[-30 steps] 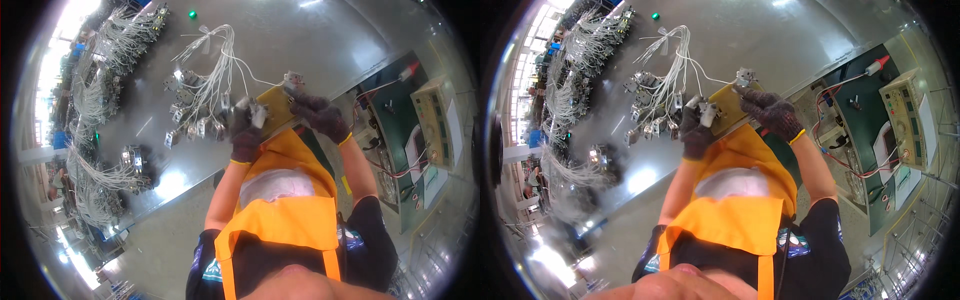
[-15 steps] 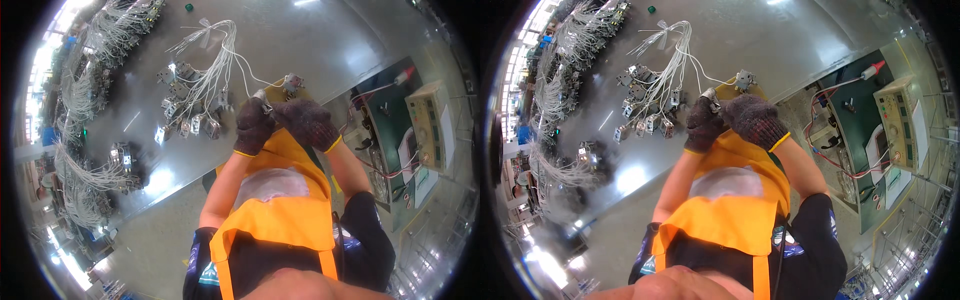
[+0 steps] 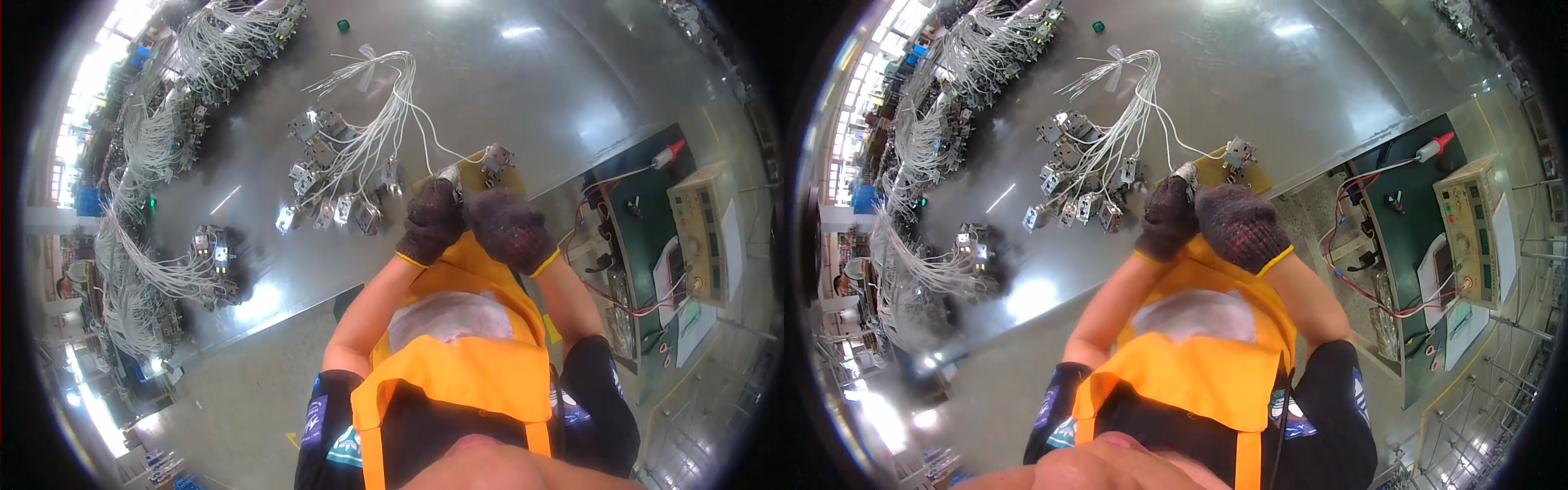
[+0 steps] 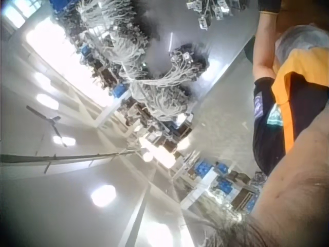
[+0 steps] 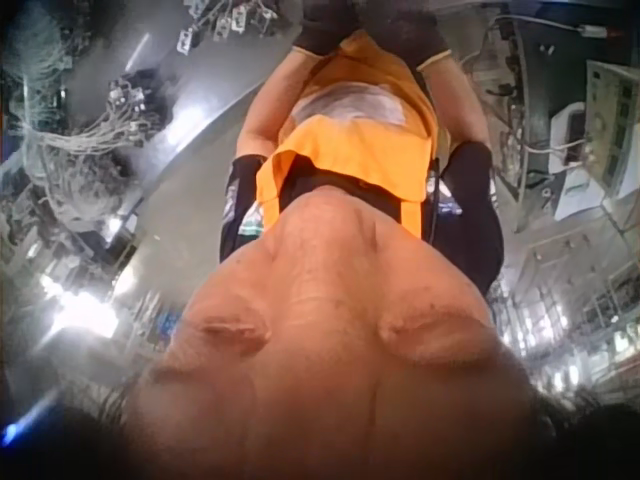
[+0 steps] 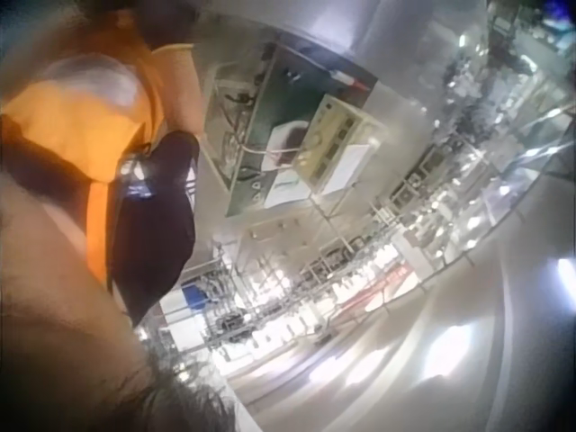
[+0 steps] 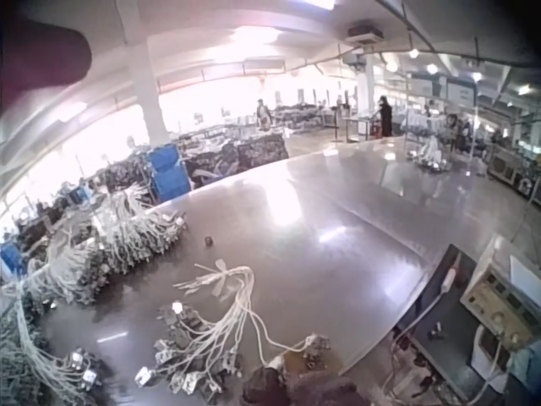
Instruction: Manually assembling a wiring harness by plugging connectors into a board.
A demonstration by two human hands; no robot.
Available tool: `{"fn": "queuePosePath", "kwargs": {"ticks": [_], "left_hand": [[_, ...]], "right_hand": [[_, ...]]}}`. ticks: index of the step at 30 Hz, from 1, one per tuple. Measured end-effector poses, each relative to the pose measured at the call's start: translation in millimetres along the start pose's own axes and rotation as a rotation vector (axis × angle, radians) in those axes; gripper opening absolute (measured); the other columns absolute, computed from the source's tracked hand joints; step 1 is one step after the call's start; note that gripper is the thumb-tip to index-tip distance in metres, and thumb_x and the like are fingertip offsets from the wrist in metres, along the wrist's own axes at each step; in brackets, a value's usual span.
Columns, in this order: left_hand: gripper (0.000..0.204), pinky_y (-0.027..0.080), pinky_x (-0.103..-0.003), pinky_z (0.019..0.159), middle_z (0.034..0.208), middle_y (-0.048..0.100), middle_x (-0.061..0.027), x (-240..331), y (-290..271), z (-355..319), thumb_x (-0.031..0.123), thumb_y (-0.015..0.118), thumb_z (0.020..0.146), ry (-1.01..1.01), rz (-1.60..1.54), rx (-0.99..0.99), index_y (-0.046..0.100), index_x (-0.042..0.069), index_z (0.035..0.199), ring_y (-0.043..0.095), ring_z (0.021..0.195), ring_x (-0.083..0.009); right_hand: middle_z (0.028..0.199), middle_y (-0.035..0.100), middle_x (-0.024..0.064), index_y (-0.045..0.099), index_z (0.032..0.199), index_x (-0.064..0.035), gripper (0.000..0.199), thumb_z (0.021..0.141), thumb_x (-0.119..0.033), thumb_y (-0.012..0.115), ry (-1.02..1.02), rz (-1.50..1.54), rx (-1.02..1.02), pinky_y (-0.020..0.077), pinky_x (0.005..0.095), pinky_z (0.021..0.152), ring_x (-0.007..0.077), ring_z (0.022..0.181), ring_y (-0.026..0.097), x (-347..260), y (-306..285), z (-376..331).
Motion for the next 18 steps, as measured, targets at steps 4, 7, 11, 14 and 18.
{"fn": "queuePosePath", "kwargs": {"ticks": [4,7,11,14,18], "left_hand": [[0.057,0.048,-0.046,0.089,0.112,0.059,-0.0251,20.4,-39.1,5.0,0.014,0.073,0.077,-0.080,-0.020,-0.106,0.050,-0.003,0.126,0.058,0.105,-0.0428],[0.069,0.039,-0.042,0.106,0.138,0.048,-0.0216,27.9,-94.3,24.9,0.007,0.072,0.080,0.032,0.184,-0.048,0.041,0.004,0.141,0.046,0.129,-0.0381],[0.062,0.043,-0.043,0.102,0.129,0.053,-0.0217,-24.4,-78.2,33.2,0.004,0.067,0.078,-0.106,0.383,-0.216,0.046,0.008,0.136,0.050,0.122,-0.0398],[0.050,0.046,-0.044,0.095,0.113,0.058,-0.0196,-31.9,-83.3,21.9,0.001,0.063,0.077,-0.083,0.382,-0.193,0.052,0.006,0.125,0.057,0.106,-0.0378],[0.042,0.047,-0.042,0.094,0.115,0.057,-0.0202,14.0,-56.4,25.5,0.001,0.061,0.082,-0.339,0.317,-0.184,0.054,0.006,0.122,0.056,0.108,-0.0373]], "right_hand": [[0.089,0.069,0.0183,0.065,0.101,-0.0052,0.020,0.087,-0.016,0.057,-0.170,0.122,0.268,0.0538,0.0431,0.074,0.0337,0.084,0.068,4.9,-11.2,-15.4],[0.093,0.068,0.0120,0.066,0.121,-0.0116,0.034,0.087,-0.019,0.066,-0.069,0.799,0.153,0.0489,0.0383,0.068,0.0226,0.072,0.060,11.0,4.0,-20.9],[0.100,0.070,0.0047,0.065,0.126,-0.0125,0.041,0.085,-0.011,0.070,0.162,0.968,-0.302,0.0486,0.0291,0.071,0.0140,0.078,0.061,8.1,98.3,0.9],[0.107,0.069,-0.0006,0.067,0.122,-0.0091,0.038,0.084,-0.009,0.072,0.128,1.516,-0.068,0.0490,0.0261,0.075,0.0108,0.088,0.061,30.3,66.5,8.4],[0.110,0.068,0.0012,0.066,0.123,-0.0080,0.037,0.086,-0.010,0.070,0.141,1.265,0.111,0.0479,0.0273,0.085,0.0099,0.098,0.059,88.9,64.7,6.9]]}}
Point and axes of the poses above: each hand's wrist, its own z-axis towards the middle knuckle, its own y-axis out of the palm, x = y × z, the point moved 2 cm from there along z, towards the middle knuckle
